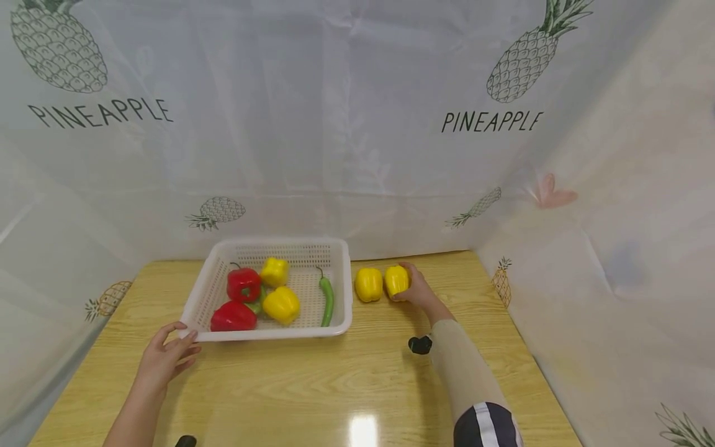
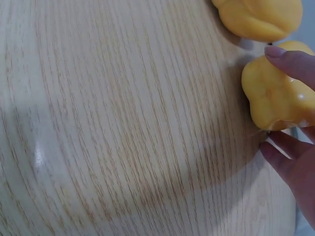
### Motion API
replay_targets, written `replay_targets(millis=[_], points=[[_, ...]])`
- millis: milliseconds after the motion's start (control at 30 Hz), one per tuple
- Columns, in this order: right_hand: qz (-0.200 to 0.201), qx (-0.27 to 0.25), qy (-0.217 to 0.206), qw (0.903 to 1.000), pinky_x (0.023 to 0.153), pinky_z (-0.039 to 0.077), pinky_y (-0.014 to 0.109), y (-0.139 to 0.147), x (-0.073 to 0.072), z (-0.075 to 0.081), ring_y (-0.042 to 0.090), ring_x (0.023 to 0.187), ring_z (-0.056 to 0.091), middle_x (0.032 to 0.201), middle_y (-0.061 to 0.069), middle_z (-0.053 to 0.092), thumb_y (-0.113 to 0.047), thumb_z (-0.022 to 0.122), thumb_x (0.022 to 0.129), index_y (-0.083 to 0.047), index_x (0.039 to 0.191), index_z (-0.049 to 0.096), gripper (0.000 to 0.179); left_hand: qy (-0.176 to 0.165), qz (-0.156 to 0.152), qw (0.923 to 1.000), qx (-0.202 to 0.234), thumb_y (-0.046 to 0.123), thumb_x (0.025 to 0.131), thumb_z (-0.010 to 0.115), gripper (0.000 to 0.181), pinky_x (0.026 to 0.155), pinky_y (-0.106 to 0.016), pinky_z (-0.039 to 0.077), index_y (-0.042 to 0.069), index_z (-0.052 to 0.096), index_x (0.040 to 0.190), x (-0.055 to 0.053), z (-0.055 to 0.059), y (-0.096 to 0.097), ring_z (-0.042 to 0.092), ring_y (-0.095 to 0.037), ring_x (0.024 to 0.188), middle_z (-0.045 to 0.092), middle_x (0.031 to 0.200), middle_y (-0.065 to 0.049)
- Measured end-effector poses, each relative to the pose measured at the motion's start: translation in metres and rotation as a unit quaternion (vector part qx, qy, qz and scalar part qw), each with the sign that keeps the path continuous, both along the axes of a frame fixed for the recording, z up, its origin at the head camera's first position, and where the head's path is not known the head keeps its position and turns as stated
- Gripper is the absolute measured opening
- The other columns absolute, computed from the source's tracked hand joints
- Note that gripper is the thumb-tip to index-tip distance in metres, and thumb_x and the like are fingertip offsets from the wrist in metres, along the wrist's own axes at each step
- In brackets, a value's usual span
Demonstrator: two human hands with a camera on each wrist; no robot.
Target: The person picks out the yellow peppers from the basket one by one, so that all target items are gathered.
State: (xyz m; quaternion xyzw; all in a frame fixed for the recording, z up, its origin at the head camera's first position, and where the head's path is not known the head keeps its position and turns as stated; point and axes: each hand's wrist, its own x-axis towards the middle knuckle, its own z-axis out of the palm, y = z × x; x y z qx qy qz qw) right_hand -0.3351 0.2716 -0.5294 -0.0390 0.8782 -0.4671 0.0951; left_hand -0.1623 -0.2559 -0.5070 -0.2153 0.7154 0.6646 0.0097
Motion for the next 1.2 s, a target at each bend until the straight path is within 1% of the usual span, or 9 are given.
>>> replay_targets(millis=[167, 333, 500, 600, 700, 900, 1067, 1200], points=[[-0.005, 0.000, -0.003, 1.0000, 0.110, 0.021, 0.061, 0.000, 0.000, -0.001, 0.044, 0.138, 0.022, 0.154, 0.025, 0.018, 0.000, 0.082, 0.076, -0.009, 0.151, 0.020, 0.098, -0.002, 0.002, 1.0000, 0.000, 0.031, 0.094, 0.067, 0.043, 0.070, -0.029, 0.057, 0.016, 0.041, 0.124, 0.001, -0.001, 0.000, 0.069, -0.013, 0.078, 0.069, 0.084, 0.005], [-0.009, 0.002, -0.005, 0.9999, 0.110, 0.021, 0.062, -0.001, -0.001, -0.001, 0.045, 0.137, 0.024, 0.153, 0.026, 0.019, -0.001, 0.083, 0.076, -0.009, 0.151, 0.019, 0.099, -0.005, 0.000, 1.0000, 0.000, 0.031, 0.094, 0.066, 0.045, 0.070, -0.029, 0.057, 0.015, 0.040, 0.127, 0.002, 0.000, 0.001, 0.069, -0.012, 0.077, 0.068, 0.083, 0.007], [-0.012, 0.010, -0.003, 0.9999, 0.110, 0.019, 0.063, -0.002, -0.001, -0.003, 0.046, 0.136, 0.023, 0.153, 0.027, 0.018, -0.001, 0.083, 0.075, -0.009, 0.151, 0.019, 0.100, -0.008, 0.000, 1.0000, -0.002, 0.031, 0.094, 0.067, 0.044, 0.069, -0.028, 0.057, 0.015, 0.040, 0.126, 0.005, 0.002, 0.001, 0.068, -0.011, 0.075, 0.067, 0.080, 0.009], [-0.008, 0.021, 0.001, 0.9997, 0.109, 0.021, 0.063, -0.002, 0.000, -0.001, 0.047, 0.136, 0.024, 0.153, 0.026, 0.017, -0.002, 0.083, 0.076, -0.010, 0.152, 0.019, 0.100, -0.008, -0.002, 1.0000, -0.004, 0.032, 0.094, 0.067, 0.044, 0.068, -0.027, 0.057, 0.016, 0.040, 0.125, 0.007, 0.002, 0.001, 0.068, -0.010, 0.074, 0.066, 0.079, 0.011], [-0.002, 0.036, 0.012, 0.9993, 0.108, 0.025, 0.063, -0.003, 0.002, 0.005, 0.047, 0.137, 0.023, 0.154, 0.025, 0.016, -0.005, 0.083, 0.077, -0.012, 0.152, 0.020, 0.098, -0.008, -0.001, 0.9999, -0.007, 0.034, 0.093, 0.067, 0.044, 0.068, -0.027, 0.057, 0.017, 0.041, 0.124, 0.007, 0.003, 0.001, 0.067, -0.009, 0.074, 0.066, 0.080, 0.011], [0.014, 0.057, 0.033, 0.9977, 0.105, 0.031, 0.062, -0.008, 0.006, 0.028, 0.050, 0.136, 0.023, 0.155, 0.024, 0.016, -0.005, 0.079, 0.081, -0.010, 0.151, 0.025, 0.089, -0.005, -0.001, 1.0000, -0.003, 0.033, 0.094, 0.066, 0.042, 0.070, -0.029, 0.057, 0.018, 0.041, 0.124, 0.005, 0.002, 0.001, 0.069, -0.012, 0.077, 0.069, 0.084, 0.007], [0.026, 0.064, 0.034, 0.9970, 0.105, 0.031, 0.062, -0.012, 0.006, 0.046, 0.048, 0.137, 0.023, 0.156, 0.021, 0.021, -0.006, 0.078, 0.083, -0.009, 0.150, 0.031, 0.082, -0.004, -0.009, 1.0000, 0.001, 0.033, 0.094, 0.066, 0.043, 0.068, -0.028, 0.057, 0.017, 0.041, 0.124, 0.003, 0.001, 0.001, 0.068, -0.011, 0.076, 0.069, 0.084, 0.007], [0.038, 0.077, 0.047, 0.9952, 0.105, 0.030, 0.062, -0.018, 0.005, 0.056, 0.046, 0.137, 0.025, 0.154, 0.020, 0.026, -0.008, 0.077, 0.084, -0.009, 0.148, 0.036, 0.076, -0.005, -0.007, 1.0000, 0.004, 0.031, 0.095, 0.066, 0.041, 0.068, -0.027, 0.057, 0.018, 0.041, 0.124, 0.003, 0.002, 0.001, 0.068, -0.011, 0.075, 0.068, 0.082, 0.009]])
